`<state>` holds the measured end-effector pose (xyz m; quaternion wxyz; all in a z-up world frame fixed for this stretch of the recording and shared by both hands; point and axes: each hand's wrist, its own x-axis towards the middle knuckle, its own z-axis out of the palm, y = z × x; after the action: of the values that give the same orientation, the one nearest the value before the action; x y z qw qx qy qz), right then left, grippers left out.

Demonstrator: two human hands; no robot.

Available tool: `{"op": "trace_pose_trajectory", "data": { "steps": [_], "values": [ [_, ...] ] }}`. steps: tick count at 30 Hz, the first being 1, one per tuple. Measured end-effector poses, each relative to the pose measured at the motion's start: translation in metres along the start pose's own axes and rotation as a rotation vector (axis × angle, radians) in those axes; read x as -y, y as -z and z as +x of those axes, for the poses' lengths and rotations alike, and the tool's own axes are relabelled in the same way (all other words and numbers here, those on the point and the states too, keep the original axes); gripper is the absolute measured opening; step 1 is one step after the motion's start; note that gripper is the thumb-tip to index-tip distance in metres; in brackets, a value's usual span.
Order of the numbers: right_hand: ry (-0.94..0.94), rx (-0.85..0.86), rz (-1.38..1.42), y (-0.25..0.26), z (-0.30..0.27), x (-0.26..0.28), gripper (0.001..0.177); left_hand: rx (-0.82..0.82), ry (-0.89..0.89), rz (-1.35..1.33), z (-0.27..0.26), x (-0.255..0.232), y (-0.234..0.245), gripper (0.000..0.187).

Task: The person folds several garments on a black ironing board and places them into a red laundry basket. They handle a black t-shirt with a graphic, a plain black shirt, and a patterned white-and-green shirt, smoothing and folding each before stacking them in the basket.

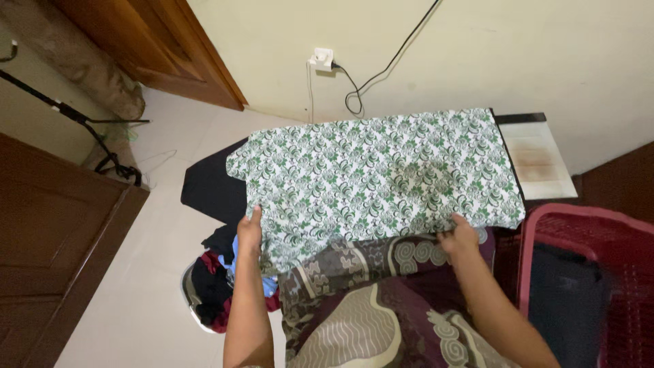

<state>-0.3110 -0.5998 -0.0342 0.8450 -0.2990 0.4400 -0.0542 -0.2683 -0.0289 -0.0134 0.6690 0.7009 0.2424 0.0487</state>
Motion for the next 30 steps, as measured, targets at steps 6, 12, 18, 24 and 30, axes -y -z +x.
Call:
{"op": "trace_pose_trajectory", "data": {
  "steps": [6, 12, 18, 24, 30],
  "values": [
    [0.088, -0.227, 0.179, 0.003, 0.005, 0.034, 0.036, 0.018, 0.111, -0.211, -0.007, -0.012, 0.006, 0.041],
    [0.071, 0.017, 0.242, 0.017, 0.009, 0.075, 0.033, -0.066, 0.064, -0.130, -0.006, 0.012, 0.011, 0.039],
    [0.192, 0.210, 0.152, 0.039, 0.017, 0.106, 0.034, -0.241, -0.326, 0.515, -0.006, 0.037, 0.005, 0.040],
    [0.262, -0.022, 0.204, 0.071, -0.016, 0.074, 0.032, -0.308, -0.284, 0.516, -0.015, 0.043, 0.016, 0.030],
    [0.274, -0.131, 0.167, 0.100, -0.053, 0.055, 0.022, -0.195, -0.291, 0.217, -0.052, 0.033, 0.047, 0.046]
  ]
}}
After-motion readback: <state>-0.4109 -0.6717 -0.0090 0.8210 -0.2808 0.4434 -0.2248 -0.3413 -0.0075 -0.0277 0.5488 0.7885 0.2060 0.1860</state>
